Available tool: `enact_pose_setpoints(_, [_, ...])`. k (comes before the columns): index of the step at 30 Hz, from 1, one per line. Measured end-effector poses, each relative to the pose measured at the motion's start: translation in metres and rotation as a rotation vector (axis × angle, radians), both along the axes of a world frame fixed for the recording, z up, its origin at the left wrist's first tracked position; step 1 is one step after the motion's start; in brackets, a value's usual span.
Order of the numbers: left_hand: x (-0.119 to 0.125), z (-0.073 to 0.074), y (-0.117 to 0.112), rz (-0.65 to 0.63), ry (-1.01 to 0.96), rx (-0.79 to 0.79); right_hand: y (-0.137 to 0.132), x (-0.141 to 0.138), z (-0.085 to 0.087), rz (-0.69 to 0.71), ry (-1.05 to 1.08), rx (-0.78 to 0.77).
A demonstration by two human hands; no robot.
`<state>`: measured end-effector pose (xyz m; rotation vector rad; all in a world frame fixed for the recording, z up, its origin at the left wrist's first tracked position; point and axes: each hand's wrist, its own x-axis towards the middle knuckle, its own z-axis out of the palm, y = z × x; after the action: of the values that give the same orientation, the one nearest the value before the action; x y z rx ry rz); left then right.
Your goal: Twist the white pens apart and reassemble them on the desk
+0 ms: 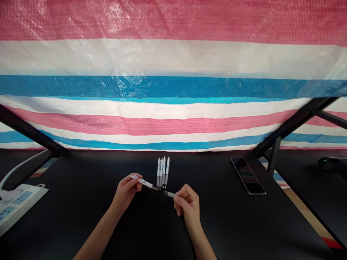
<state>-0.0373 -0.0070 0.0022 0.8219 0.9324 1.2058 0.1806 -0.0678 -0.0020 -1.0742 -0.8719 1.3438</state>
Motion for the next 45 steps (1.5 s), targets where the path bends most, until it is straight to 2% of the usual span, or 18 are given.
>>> enact_pose_setpoints(7, [-0.002, 0.000, 0.001, 0.034, -0.029, -0.004, 0.001, 0.001, -0.003, -0.036, 0.021, -0.004])
enact_pose_setpoints(13, [0.001, 0.002, 0.000, -0.005, -0.014, -0.009, 0.000, 0.000, -0.002, -0.011, 0.005, 0.017])
enact_pose_setpoints(20, [0.015, 0.001, -0.008, -0.182, 0.091, -0.014, -0.001, -0.016, -0.008, 0.086, -0.244, 0.090])
enact_pose_setpoints(25, [0.015, 0.000, -0.010, -0.237, 0.122, 0.015, -0.001, -0.015, -0.010, 0.119, -0.455, 0.085])
enact_pose_setpoints(29, [0.013, 0.001, -0.009, -0.275, 0.134, 0.027, -0.001, -0.012, -0.006, 0.177, -0.611, 0.141])
enact_pose_setpoints(31, [0.012, 0.002, -0.008, -0.263, 0.139, 0.026, -0.001, -0.012, -0.006, 0.194, -0.602, 0.156])
enact_pose_setpoints(36, [0.010, 0.002, -0.007, -0.225, 0.146, 0.037, 0.000, -0.013, -0.009, 0.131, -0.494, 0.108])
enact_pose_setpoints(41, [0.010, 0.001, -0.007, -0.226, 0.135, 0.030, -0.001, -0.013, -0.009, 0.257, -0.512, 0.105])
enact_pose_setpoints(45, [0.009, 0.001, -0.007, -0.238, 0.140, 0.037, 0.000, -0.013, -0.007, 0.181, -0.513, 0.114])
